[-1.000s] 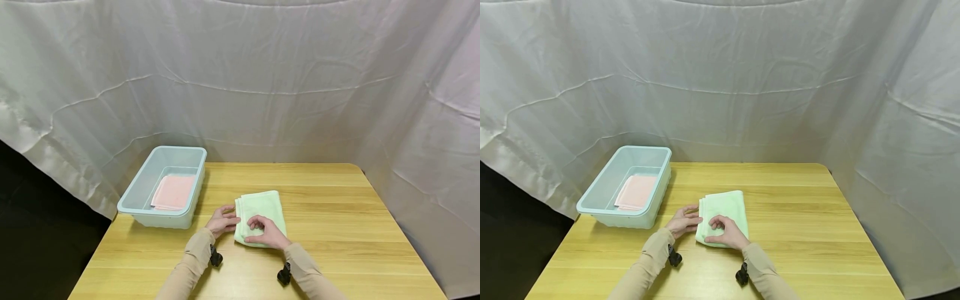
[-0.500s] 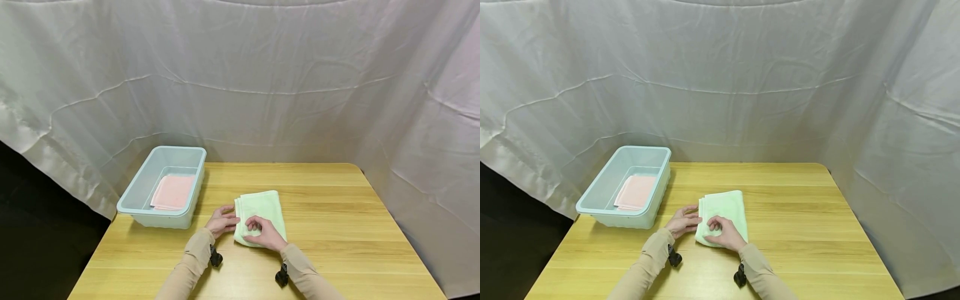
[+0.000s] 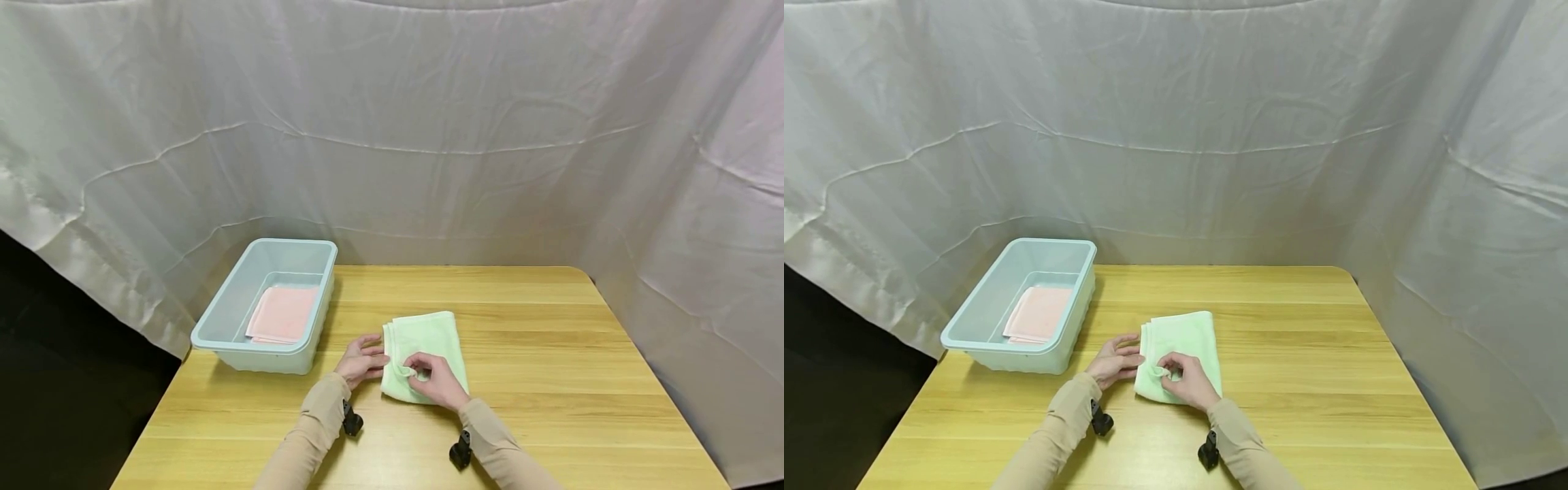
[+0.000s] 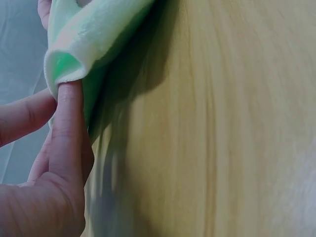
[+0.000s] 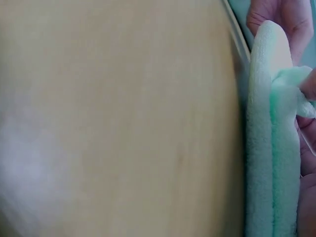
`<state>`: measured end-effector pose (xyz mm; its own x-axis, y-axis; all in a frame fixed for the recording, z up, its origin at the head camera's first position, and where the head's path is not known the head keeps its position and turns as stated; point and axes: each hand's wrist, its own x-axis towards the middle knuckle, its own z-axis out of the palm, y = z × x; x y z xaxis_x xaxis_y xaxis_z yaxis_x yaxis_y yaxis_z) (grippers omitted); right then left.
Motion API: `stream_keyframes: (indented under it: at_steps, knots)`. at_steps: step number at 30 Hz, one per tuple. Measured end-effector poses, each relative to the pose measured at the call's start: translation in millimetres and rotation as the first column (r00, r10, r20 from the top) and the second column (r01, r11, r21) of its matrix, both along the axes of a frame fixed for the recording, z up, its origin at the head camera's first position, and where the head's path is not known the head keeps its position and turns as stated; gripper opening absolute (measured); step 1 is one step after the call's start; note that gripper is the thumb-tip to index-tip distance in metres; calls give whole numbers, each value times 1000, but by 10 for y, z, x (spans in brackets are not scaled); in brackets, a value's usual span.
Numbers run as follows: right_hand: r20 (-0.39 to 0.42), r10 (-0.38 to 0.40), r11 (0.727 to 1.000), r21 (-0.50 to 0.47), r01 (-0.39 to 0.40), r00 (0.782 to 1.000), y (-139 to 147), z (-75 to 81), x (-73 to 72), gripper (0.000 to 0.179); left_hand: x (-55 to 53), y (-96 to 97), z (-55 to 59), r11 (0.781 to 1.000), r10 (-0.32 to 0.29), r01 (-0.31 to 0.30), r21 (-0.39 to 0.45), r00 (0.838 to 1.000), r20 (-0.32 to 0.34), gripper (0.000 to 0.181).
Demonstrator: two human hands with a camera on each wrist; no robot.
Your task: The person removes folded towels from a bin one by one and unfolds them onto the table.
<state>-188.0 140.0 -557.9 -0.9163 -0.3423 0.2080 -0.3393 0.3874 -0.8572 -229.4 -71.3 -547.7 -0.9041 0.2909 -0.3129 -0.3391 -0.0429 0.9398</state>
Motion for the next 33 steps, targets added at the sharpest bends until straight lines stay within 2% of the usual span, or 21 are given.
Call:
stream_keyframes:
  at_steps: [6, 12, 18, 23, 28, 33]
  knots:
    - [51, -50, 994, -97, 54, 997, 56, 99, -20, 19, -4, -37, 24, 997, 72, -72, -25, 997, -17, 63]
    - [119, -183, 961, -187, 203, 976, 230, 272, -56, 17, 6, -115, 75, 986, 145, -149, -79, 988, -54, 63]
    - [224, -293, 904, -252, 346, 929, 500, 405, -77, 23, 11, -178, 117, 971, 180, -195, -138, 977, -116, 64]
    - [278, -364, 835, -325, 444, 889, 763, 448, -26, 25, 13, -206, 127, 956, 217, -244, -162, 962, -164, 64]
    - [321, -420, 763, -383, 522, 849, 1006, 411, 66, 23, 18, -236, 107, 933, 249, -295, -205, 942, -224, 64]
    - [371, -468, 714, -376, 590, 802, 1209, 312, 174, 24, 26, -269, 87, 924, 259, -317, -214, 930, -260, 63]
